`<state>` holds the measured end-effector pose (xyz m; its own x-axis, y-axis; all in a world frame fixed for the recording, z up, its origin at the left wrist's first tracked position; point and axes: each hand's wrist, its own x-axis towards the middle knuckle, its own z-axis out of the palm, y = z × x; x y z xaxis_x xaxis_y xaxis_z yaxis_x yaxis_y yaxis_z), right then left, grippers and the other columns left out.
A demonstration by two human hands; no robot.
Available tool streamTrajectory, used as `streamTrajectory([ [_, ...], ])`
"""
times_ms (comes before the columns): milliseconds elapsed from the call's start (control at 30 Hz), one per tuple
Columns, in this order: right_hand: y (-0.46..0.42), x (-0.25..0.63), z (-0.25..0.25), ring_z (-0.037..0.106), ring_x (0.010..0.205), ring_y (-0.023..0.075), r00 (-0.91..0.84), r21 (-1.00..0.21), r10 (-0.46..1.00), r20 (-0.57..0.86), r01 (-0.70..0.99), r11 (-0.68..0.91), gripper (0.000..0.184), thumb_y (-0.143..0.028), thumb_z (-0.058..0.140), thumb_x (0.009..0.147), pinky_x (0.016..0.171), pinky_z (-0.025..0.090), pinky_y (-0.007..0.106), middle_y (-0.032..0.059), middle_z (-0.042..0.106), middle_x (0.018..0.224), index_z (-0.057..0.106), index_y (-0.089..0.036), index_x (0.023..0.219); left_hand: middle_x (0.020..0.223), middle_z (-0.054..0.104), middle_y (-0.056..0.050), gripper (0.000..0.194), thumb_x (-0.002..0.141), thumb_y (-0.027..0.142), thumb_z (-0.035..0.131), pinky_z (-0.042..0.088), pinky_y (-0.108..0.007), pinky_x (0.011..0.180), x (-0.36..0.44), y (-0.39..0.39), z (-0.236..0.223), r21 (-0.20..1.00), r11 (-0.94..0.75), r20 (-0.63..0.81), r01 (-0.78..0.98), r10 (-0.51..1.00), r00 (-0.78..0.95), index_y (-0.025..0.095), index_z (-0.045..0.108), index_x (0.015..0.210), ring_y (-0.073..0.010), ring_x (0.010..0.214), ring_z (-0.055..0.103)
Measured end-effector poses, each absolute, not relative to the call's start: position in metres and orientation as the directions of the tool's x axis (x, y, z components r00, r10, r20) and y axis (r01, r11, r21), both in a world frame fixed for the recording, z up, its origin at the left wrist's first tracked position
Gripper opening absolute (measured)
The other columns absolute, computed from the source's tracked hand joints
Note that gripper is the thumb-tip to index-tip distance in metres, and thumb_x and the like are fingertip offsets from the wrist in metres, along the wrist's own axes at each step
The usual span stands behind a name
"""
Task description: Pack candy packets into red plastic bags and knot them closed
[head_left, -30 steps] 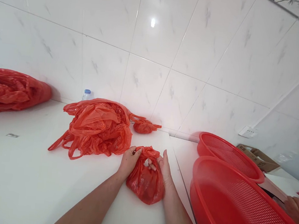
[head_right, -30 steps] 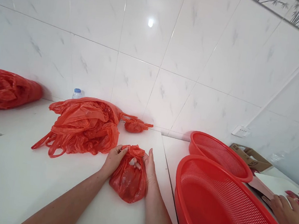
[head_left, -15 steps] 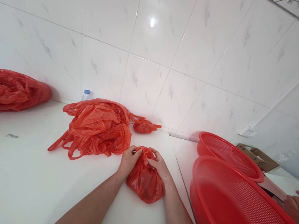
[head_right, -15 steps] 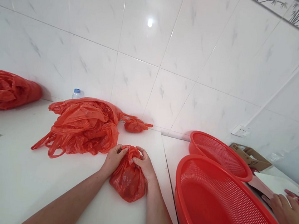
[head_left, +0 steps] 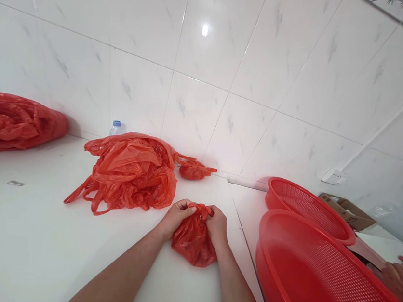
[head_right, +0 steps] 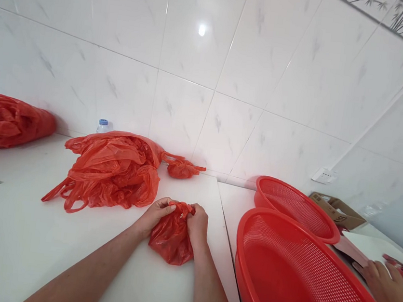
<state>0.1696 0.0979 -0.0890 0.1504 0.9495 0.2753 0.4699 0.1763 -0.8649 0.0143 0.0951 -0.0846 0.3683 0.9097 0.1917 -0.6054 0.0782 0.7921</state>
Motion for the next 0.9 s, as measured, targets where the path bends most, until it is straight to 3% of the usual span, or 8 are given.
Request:
streamTrajectory([
  [200, 0.097, 0.169, -0.088, 0.051, 0.056, 0.0125, 0.188, -0.872, 0.954, 0.233, 0.474, 0.12, 0.013, -0.027, 0.047, 0.071, 0.051, 0.035, 0.023, -0.003, 0.062, 0.063, 0.058, -0.021, 0.067, 0.08, 0.063, -0.001, 0.017, 0.072, 0.023, 0.071, 0.045, -0.029, 0.072, 0.015, 0.097, -0.085, 0.792, 0.081, 0.197, -0.605, 0.904, 0.379, 0.016, 0.055, 0.072, -0.0138, 0.071, 0.061],
  [600, 0.101, 0.174, -0.085, 0.057, 0.071, 0.0156, 0.148, -0.975, 0.968, 0.201, 0.121, 0.184, 0.02, -0.019, 0.049, 0.063, 0.065, 0.044, 0.026, 0.0007, 0.067, 0.078, 0.064, -0.021, 0.076, 0.085, 0.064, -0.003, 0.023, 0.065, 0.027, 0.074, 0.046, -0.029, 0.07, 0.014, 0.099, -0.088, 0.871, 0.032, 0.168, -0.491, 0.918, 0.358, 0.016, 0.055, 0.072, -0.0162, 0.074, 0.061],
  [767, 0.102, 0.179, -0.085, 0.054, 0.059, 0.0129, 0.105, -0.988, 0.992, 0.071, -0.129, 0.085, 0.027, -0.017, 0.056, 0.06, 0.057, 0.043, 0.025, -0.0002, 0.067, 0.076, 0.066, -0.019, 0.085, 0.083, 0.064, -0.002, 0.021, 0.063, 0.024, 0.074, 0.046, -0.029, 0.069, 0.015, 0.101, -0.09, 0.866, 0.02, 0.173, -0.501, 0.926, 0.336, 0.016, 0.057, 0.073, -0.0154, 0.072, 0.061],
  [900, 0.099, 0.186, -0.084, 0.06, 0.065, 0.0143, -0.008, -0.884, 1.0, -0.022, -0.466, -0.023, 0.036, -0.02, 0.065, 0.062, 0.062, 0.047, 0.027, 0.0009, 0.069, 0.085, 0.064, -0.021, 0.098, 0.084, 0.064, -0.002, 0.022, 0.063, 0.026, 0.075, 0.047, -0.03, 0.071, 0.015, 0.1, -0.087, 0.831, 0.064, 0.145, -0.552, 0.934, 0.327, 0.017, 0.058, 0.073, -0.0156, 0.072, 0.062],
])
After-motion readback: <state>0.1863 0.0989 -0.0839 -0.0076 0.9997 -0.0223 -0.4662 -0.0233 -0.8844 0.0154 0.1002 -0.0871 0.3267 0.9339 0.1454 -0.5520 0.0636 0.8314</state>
